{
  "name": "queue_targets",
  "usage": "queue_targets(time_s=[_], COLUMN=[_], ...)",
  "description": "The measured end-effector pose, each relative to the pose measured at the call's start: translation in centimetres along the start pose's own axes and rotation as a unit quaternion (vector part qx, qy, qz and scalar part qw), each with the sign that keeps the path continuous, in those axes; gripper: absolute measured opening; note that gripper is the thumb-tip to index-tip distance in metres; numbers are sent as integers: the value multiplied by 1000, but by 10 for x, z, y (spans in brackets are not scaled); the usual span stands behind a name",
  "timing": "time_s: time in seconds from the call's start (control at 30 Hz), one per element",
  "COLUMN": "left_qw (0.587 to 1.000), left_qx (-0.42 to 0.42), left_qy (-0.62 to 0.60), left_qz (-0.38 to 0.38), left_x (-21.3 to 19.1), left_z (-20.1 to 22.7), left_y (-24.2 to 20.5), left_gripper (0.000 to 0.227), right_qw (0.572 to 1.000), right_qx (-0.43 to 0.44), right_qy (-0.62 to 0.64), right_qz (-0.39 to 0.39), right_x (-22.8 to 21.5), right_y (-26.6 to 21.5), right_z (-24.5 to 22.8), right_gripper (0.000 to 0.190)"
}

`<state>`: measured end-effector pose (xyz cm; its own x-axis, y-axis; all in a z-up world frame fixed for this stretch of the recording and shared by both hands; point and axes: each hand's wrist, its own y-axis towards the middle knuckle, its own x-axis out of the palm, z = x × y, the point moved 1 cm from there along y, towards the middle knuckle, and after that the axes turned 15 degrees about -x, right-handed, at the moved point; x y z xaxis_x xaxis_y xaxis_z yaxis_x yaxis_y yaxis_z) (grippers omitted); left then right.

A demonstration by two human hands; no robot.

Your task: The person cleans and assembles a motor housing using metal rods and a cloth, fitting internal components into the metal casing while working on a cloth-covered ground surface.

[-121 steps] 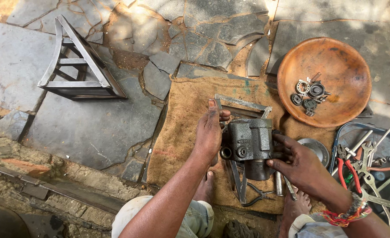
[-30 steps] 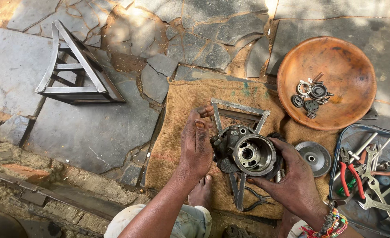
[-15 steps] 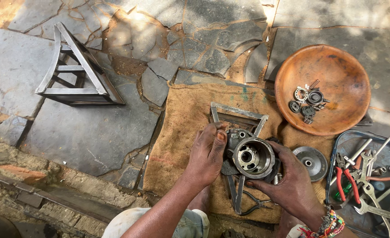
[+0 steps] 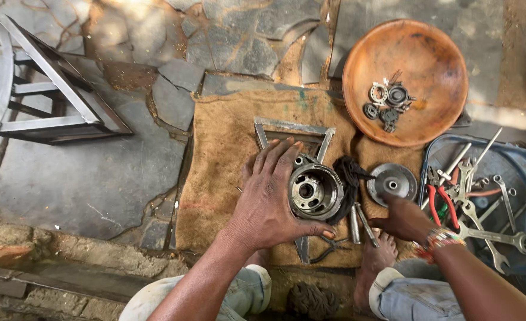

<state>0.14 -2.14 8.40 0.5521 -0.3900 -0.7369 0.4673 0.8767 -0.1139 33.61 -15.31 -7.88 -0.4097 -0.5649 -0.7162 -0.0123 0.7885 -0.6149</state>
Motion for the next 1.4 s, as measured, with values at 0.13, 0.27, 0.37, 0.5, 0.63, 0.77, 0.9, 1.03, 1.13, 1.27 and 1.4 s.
queue_targets(time_s=[0.13, 0.27, 0.37, 0.5, 0.63, 0.77, 0.9, 1.03, 1.13, 1.27, 1.4], left_qw=[1000, 1000, 999, 996, 998, 996, 997, 995, 994, 993, 996], left_qx=[-17, -18, -12, -49, -37, -38, -33, -49, -68, -76, -63], left_qy=[15, 10, 30, 17, -12, -51, 5, -6, -6, -30, -23], left_qz=[-3, -16, -32, -76, -54, -57, -75, -90, -86, -81, -61], left_x=[4, 9, 11, 13, 13, 13, 10, 1, -2, -1, -4], left_z=[3, 0, 1, 0, -1, -1, 2, 8, 10, 11, 11], left_y=[2, 0, 0, 1, 0, 3, 12, 13, 11, 9, 13], left_gripper=[140, 130, 124, 121, 122, 131, 139, 134, 132, 128, 126], right_qw=[1000, 998, 997, 984, 887, 752, 818, 878, 853, 889, 931], right_qx=[-7, 12, 10, -23, -52, -184, -259, -362, -468, -362, -220], right_qy=[-4, 26, 46, 169, 429, 580, 444, 217, -40, -151, -146], right_qz=[2, 55, 53, 56, 165, 253, 258, 226, 227, 235, 253], right_x=[55, 114, 149, 182, 145, 30, -124, -181, -171, -168, -149], right_y=[51, 101, 146, 172, 158, 126, 27, -40, -42, -34, -47], right_z=[33, 37, 47, 44, 73, 39, -53, -158, -217, -226, -214], right_gripper=[90, 83, 69, 52, 35, 20, 44, 40, 35, 28, 27])
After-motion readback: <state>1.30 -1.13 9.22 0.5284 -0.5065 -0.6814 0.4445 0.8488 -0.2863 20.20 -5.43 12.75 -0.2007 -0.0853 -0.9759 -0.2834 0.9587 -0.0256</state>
